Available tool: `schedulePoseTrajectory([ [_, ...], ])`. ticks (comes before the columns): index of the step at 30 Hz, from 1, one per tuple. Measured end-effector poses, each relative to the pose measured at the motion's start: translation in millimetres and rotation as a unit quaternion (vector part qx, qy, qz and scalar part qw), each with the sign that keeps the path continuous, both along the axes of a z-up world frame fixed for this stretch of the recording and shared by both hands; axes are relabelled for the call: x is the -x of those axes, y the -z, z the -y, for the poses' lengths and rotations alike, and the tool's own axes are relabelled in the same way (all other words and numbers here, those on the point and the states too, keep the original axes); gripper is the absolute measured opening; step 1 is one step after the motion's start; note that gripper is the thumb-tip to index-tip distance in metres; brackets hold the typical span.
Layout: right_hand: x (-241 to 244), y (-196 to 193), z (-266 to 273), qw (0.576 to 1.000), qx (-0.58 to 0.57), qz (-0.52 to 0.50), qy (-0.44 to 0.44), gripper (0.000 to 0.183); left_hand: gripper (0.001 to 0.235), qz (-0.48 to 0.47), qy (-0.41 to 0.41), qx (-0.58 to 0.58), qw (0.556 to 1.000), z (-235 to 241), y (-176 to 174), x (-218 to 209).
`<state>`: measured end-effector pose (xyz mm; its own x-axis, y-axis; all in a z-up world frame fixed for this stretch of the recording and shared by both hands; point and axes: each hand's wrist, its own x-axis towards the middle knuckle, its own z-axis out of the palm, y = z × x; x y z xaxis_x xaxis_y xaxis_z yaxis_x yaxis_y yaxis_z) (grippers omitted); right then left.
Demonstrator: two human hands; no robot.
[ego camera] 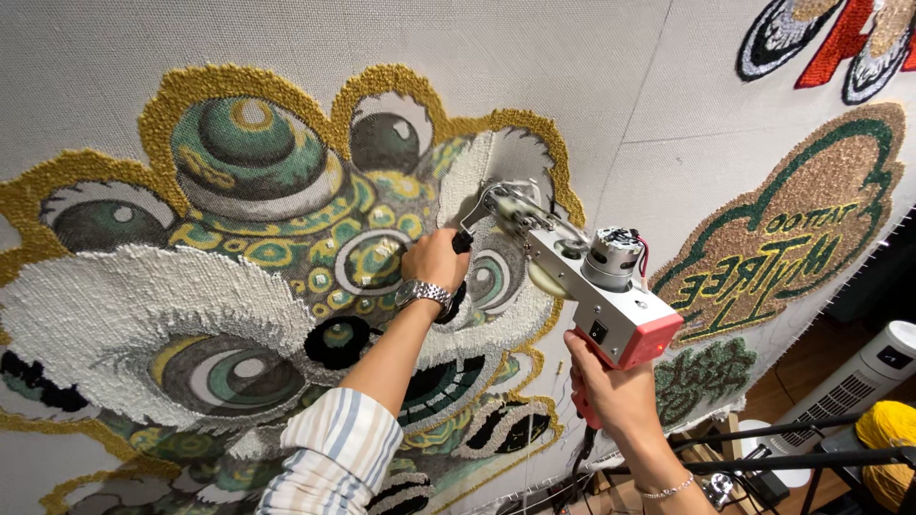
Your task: The person uses a handheld tufting gun to apply white yarn onto a large canvas, filling in a section of a detailed design that features a stylized lion head. The operator guides the tool steadily across the fabric surface to create a textured pile.
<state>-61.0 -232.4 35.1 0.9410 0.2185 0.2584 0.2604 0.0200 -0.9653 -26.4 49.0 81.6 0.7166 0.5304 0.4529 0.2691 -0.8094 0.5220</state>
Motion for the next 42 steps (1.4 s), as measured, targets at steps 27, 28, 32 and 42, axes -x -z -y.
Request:
schedulePoseTrajectory([
  [27,-7.8,-22.5,-4.0,0.998,-0.066,-0.015,-0.014,0.023,0.019,0.043,0.005,-0.010,0.999,4.5,-32.4,4.0],
  [28,-9.0,-22.5,-3.5,0.998,-0.068,-0.007,-0.017,0.023,0.019,0.032,0.001,-0.003,0.999,4.9,-34.1,3.4],
  [32,-14.5,-23.3,-0.9,0.997,-0.073,0.016,-0.027,0.023,0.020,0.015,-0.007,0.013,1.000,7.3,-37.0,1.4],
  [42,-15.4,-30.2,0.5,0.996,-0.069,0.035,-0.033,0.023,0.024,0.047,-0.008,0.023,0.999,9.9,-44.8,2.9],
])
